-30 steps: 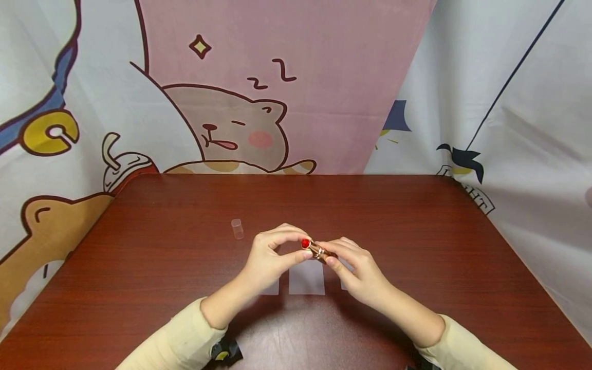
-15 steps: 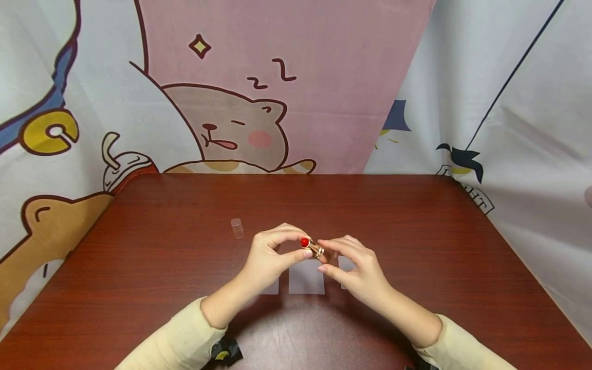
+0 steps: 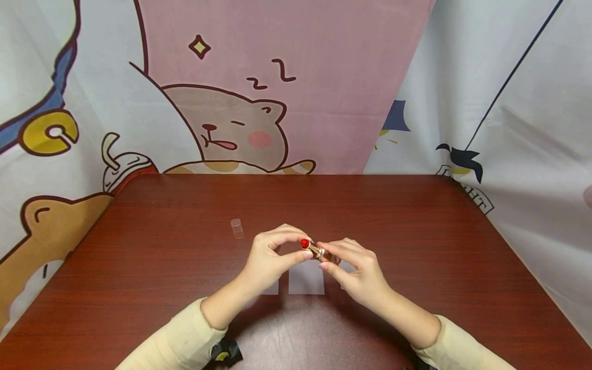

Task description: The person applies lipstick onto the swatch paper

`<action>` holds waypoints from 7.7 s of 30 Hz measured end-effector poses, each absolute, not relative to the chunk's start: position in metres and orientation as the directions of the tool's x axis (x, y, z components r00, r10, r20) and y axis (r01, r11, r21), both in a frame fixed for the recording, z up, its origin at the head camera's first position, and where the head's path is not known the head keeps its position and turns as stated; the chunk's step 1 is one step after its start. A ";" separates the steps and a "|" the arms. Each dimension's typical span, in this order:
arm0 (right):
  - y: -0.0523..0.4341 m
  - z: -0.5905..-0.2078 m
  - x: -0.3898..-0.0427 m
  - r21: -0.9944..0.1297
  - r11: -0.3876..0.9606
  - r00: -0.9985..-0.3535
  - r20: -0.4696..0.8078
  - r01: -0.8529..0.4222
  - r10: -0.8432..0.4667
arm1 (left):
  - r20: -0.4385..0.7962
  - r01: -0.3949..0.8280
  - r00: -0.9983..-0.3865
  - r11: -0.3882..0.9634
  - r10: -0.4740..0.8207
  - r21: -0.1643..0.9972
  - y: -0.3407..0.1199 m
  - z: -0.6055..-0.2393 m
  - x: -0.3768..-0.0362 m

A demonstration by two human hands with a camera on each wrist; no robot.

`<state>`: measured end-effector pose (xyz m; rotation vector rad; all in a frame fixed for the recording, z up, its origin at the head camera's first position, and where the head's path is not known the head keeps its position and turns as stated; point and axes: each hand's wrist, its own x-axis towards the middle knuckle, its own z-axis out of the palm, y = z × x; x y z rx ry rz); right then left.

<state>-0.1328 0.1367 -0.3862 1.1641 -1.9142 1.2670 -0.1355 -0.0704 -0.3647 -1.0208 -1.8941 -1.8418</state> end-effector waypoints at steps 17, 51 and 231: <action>0.136 -0.384 -0.130 -0.431 0.197 -0.474 0.789 -0.880 -0.391 | 0.659 0.660 -0.702 -0.098 0.270 0.745 -0.069 -0.364 -0.135; 0.138 -0.378 -0.125 -0.549 0.157 -0.563 0.733 -0.821 -0.382 | 0.558 0.613 -0.770 0.117 0.308 0.781 -0.121 -0.362 -0.129; 0.078 -0.408 -0.138 -0.489 0.431 -0.629 0.379 -0.759 -0.678 | 0.052 0.527 -0.765 0.577 0.642 0.624 -0.197 -0.419 -0.136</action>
